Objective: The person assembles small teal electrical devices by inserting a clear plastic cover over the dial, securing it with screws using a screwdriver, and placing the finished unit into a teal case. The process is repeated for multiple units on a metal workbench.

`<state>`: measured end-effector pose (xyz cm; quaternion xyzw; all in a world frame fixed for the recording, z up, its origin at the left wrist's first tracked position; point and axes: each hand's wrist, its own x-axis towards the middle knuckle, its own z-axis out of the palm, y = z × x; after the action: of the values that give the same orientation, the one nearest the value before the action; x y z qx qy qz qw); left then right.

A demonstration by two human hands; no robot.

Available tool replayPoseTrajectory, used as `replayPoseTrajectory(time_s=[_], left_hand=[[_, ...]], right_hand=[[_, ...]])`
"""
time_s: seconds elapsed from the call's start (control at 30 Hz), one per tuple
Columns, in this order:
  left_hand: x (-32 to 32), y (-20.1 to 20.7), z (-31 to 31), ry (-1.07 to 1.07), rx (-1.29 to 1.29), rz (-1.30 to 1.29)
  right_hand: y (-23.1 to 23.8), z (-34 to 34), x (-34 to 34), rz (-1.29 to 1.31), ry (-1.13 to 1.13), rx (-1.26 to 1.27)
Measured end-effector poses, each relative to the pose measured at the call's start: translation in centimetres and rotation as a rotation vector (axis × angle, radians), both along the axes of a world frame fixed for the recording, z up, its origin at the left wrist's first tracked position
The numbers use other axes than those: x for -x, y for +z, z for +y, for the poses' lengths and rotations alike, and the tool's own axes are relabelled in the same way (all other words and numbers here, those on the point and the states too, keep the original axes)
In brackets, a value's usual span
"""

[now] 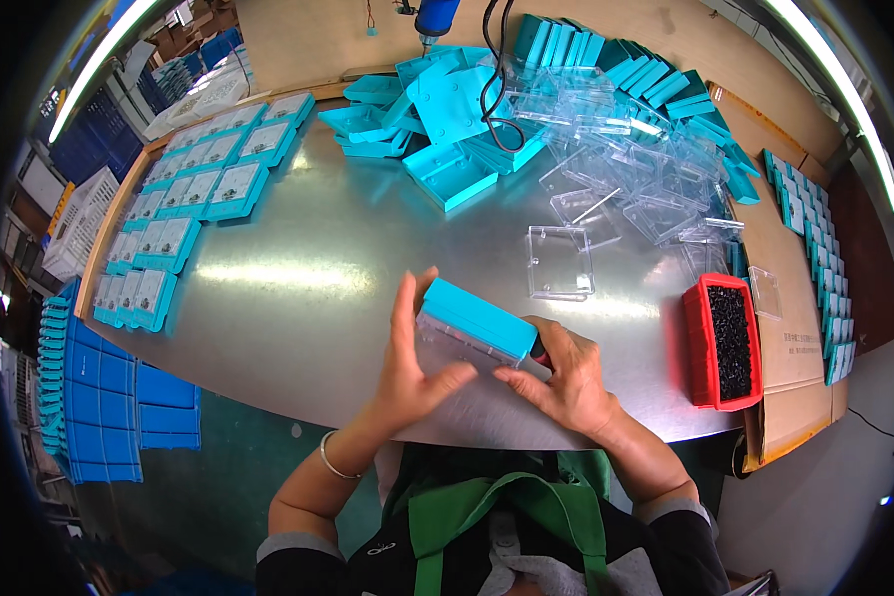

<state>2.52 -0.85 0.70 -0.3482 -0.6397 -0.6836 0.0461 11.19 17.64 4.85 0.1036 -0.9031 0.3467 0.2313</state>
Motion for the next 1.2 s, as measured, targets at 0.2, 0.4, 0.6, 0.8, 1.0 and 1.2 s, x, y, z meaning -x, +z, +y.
replayPoseTrajectory(time_s=[0.2, 0.4, 0.6, 0.8, 1.0, 1.2], left_hand=[[3.3, 1.0, -3.3, -0.333, 0.099, -0.287], [3.8, 0.8, -2.6, 0.000, 0.255, -0.246], [-0.4, 1.7, -3.1, 0.296, 0.633, 0.798], [-0.9, -1.9, -5.3, 0.354, 0.625, 0.962], [-0.9, -0.2, -5.1, 0.235, 0.751, 0.808], [2.6, 1.1, -9.8, 0.204, 0.991, 0.603]], right_hand=[[0.6, 0.3, 0.3, -0.169, 0.114, 0.072], [-3.3, 0.9, 5.1, -0.563, 0.179, 0.733], [-1.3, -0.4, 7.3, -0.599, 0.140, 0.615], [1.3, -2.4, 5.2, -0.127, 0.186, 0.181], [-1.7, -2.0, 7.9, -0.560, 0.141, 0.561], [-0.2, -1.1, 6.8, -0.475, 0.178, 0.176]])
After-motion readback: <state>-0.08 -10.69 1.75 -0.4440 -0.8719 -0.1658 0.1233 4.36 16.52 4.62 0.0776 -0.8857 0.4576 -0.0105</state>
